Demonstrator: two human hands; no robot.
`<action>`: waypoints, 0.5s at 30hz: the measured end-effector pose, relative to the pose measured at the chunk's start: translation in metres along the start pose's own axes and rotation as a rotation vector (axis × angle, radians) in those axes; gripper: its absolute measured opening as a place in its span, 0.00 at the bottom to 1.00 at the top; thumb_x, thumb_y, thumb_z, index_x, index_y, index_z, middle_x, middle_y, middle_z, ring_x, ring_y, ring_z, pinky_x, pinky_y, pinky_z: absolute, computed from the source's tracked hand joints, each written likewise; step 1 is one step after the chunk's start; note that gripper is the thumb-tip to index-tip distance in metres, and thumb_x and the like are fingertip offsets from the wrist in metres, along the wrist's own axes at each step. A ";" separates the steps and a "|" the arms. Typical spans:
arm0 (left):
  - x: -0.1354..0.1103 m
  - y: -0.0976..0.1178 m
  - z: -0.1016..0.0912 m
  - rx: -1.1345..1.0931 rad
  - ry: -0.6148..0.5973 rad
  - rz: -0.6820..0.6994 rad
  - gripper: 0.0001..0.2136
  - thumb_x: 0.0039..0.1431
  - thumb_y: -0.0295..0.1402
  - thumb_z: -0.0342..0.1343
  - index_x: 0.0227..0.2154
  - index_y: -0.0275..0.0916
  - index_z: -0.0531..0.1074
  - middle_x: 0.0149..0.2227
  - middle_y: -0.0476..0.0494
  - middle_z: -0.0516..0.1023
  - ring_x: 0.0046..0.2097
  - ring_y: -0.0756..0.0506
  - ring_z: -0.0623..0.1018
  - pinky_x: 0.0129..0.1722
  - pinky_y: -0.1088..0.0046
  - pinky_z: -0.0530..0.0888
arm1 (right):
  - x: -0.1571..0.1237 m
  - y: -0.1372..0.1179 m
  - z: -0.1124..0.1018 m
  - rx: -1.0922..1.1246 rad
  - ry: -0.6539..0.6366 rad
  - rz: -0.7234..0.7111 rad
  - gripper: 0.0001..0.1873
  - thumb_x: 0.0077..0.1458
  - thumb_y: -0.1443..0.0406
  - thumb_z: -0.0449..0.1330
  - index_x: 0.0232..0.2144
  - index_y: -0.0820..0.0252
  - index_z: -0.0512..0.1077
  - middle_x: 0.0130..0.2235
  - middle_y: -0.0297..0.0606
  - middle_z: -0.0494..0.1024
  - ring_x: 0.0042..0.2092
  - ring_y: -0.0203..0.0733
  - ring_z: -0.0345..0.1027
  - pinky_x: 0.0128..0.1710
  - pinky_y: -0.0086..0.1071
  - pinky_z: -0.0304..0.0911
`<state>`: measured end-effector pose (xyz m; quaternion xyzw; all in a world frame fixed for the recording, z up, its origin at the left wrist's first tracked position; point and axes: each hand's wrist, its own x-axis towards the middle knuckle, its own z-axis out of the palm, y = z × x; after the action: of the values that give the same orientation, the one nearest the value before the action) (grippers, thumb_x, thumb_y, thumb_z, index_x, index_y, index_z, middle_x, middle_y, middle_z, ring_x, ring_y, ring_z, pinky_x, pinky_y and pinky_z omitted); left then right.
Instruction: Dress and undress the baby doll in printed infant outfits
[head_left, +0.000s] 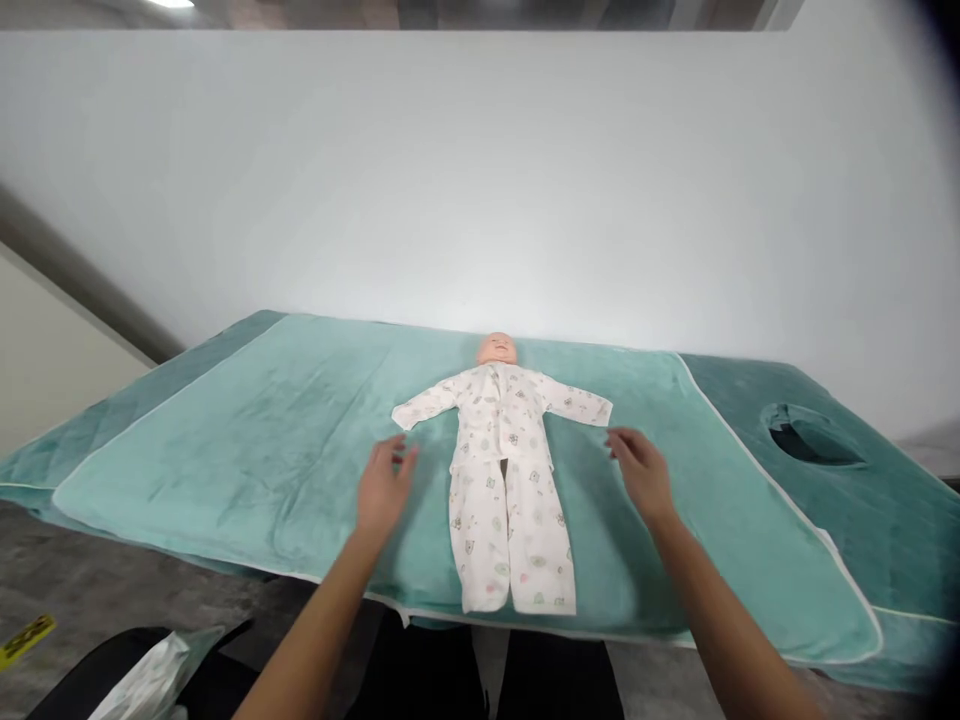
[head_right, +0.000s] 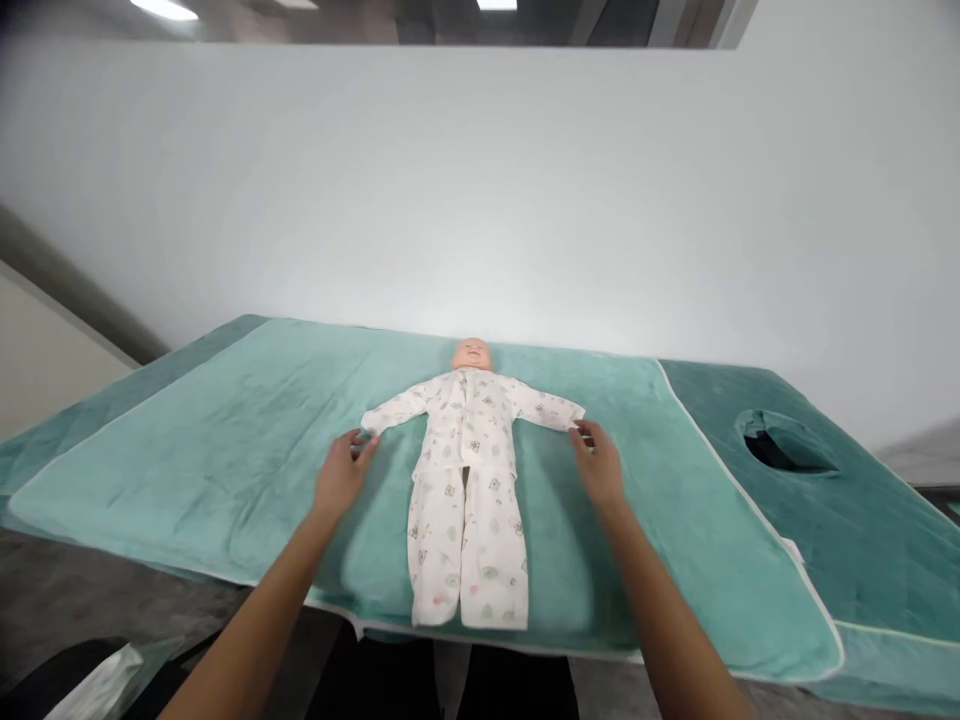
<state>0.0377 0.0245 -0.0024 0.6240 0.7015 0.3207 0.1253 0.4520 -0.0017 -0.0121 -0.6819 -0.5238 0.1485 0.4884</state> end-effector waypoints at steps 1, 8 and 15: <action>0.027 -0.002 0.006 0.045 -0.037 -0.077 0.24 0.63 0.46 0.49 0.55 0.35 0.69 0.51 0.32 0.76 0.47 0.37 0.78 0.45 0.63 0.74 | 0.024 0.005 0.010 -0.082 0.009 0.068 0.27 0.57 0.46 0.53 0.45 0.61 0.74 0.39 0.46 0.79 0.37 0.47 0.73 0.41 0.41 0.68; 0.088 -0.005 0.035 0.218 -0.060 -0.132 0.24 0.63 0.45 0.51 0.59 0.42 0.67 0.55 0.31 0.70 0.54 0.33 0.74 0.46 0.62 0.72 | 0.094 0.048 0.050 -0.410 -0.070 0.243 0.19 0.55 0.49 0.59 0.33 0.60 0.73 0.32 0.45 0.77 0.36 0.48 0.71 0.35 0.35 0.59; 0.082 -0.015 0.042 0.092 0.103 -0.153 0.22 0.65 0.40 0.48 0.60 0.42 0.67 0.57 0.34 0.72 0.54 0.34 0.75 0.49 0.58 0.72 | 0.092 0.063 0.047 0.127 0.169 0.390 0.21 0.53 0.48 0.58 0.34 0.61 0.72 0.22 0.30 0.70 0.22 0.39 0.62 0.24 0.32 0.56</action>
<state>0.0348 0.1146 -0.0252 0.5564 0.7665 0.3096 0.0844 0.4923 0.1034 -0.0582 -0.7484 -0.3287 0.2149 0.5345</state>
